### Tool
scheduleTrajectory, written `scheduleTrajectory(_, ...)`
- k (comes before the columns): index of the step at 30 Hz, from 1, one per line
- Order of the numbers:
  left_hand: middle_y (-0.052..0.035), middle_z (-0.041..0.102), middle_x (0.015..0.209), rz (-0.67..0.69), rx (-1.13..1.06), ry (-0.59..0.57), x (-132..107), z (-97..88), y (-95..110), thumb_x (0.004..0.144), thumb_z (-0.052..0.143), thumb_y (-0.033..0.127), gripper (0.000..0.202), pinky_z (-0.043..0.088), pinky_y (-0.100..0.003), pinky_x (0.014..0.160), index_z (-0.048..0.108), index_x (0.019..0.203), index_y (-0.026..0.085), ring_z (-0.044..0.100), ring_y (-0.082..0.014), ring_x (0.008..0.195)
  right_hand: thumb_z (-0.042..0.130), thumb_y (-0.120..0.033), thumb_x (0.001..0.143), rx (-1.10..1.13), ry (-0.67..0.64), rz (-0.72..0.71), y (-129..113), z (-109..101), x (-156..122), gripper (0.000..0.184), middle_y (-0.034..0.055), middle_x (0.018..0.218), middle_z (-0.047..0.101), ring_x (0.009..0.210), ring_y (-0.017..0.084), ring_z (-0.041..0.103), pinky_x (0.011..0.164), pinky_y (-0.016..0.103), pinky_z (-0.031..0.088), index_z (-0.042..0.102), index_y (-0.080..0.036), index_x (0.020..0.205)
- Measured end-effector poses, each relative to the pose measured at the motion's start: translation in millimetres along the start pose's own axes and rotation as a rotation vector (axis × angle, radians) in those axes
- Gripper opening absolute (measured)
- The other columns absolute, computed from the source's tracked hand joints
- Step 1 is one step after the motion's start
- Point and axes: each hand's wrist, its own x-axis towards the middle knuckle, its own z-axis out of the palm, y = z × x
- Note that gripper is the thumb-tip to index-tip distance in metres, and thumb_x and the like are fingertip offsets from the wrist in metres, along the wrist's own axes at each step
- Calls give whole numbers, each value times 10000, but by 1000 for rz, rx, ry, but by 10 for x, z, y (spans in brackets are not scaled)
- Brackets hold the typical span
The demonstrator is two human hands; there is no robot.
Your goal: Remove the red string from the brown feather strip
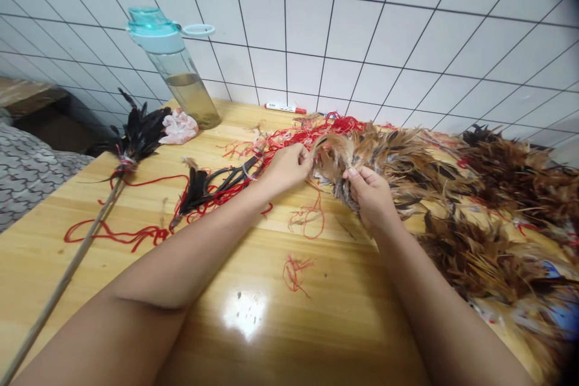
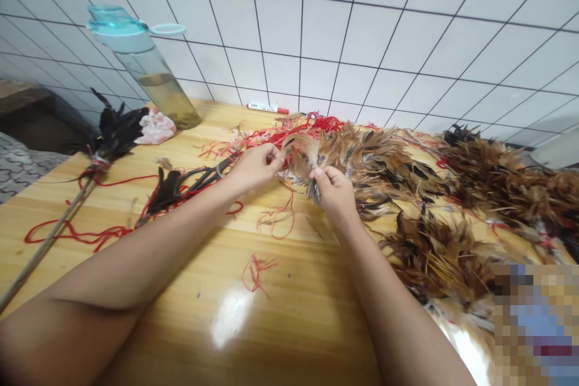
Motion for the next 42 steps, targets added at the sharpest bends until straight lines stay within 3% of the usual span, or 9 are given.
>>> scheduleTrajectory(4, 21, 534, 634, -76, -392, -23, -3, 28, 75, 763, 583, 270, 135, 355, -225, 583, 524, 710, 161, 467, -96, 577, 673, -548, 681, -11, 21, -6, 15, -8, 12, 376, -102, 421, 280, 394, 57, 211, 394, 215, 169, 582, -183, 695)
scheduleTrajectory(7, 43, 506, 609, -84, -705, -130, -59, 73, 159, 747, 609, 269, 166, 384, -206, 574, 488, 716, 159, 477, -72, 549, 674, -541, 679, -28, 55, -10, 40, -17, 24, 368, -92, 417, 322, 395, 63, 252, 403, 217, 205, 605, -180, 688)
scheduleTrajectory(9, 40, 519, 610, -84, -793, -205, -103, 104, 207, 736, 624, 261, 173, 393, -197, 561, 489, 728, 154, 499, -68, 549, 680, -523, 673, -38, 77, -12, 69, -20, 36, 354, -67, 453, 414, 422, 70, 324, 427, 216, 258, 630, -173, 691)
scheduleTrajectory(12, 19, 553, 622, -68, -789, -283, -149, 149, 243, 744, 628, 256, 171, 394, -191, 552, 505, 727, 139, 519, -69, 562, 688, -475, 670, -32, 87, -25, 123, -11, 54, 311, -8, 588, 575, 540, 99, 475, 518, 222, 371, 663, -167, 703)
scheduleTrajectory(15, 15, 559, 636, -20, -752, -291, -161, 196, 226, 741, 648, 276, 191, 407, -199, 575, 522, 732, 133, 521, -71, 583, 691, -448, 661, -28, 56, -39, 158, 10, 59, 280, 16, 637, 622, 652, 140, 550, 611, 252, 434, 663, -169, 669)
scheduleTrajectory(26, 27, 556, 669, 4, -649, -215, -120, 238, 133, 694, 683, 292, 209, 422, -216, 620, 534, 717, 146, 528, -94, 649, 679, -431, 669, -137, -11, -48, 129, 28, 16, 276, -19, 565, 533, 549, 96, 414, 529, 231, 336, 643, -160, 626)
scheduleTrajectory(34, -4, 616, 733, -127, -1006, -363, -121, 202, 137, 577, 810, 292, 358, 455, -242, 692, 555, 762, 121, 575, -90, 677, 668, -443, 682, -162, -70, -32, 85, 20, -10, 301, -43, 523, 441, 493, 75, 312, 466, 228, 249, 593, -165, 592)
scheduleTrajectory(42, -5, 629, 714, -48, -878, -341, -98, 171, 125, 612, 791, 301, 319, 452, -243, 675, 587, 764, 109, 589, -104, 680, 713, -462, 643, -131, -116, -11, 79, 7, 12, 314, -7, 596, 554, 555, 96, 416, 514, 232, 317, 656, -154, 654)
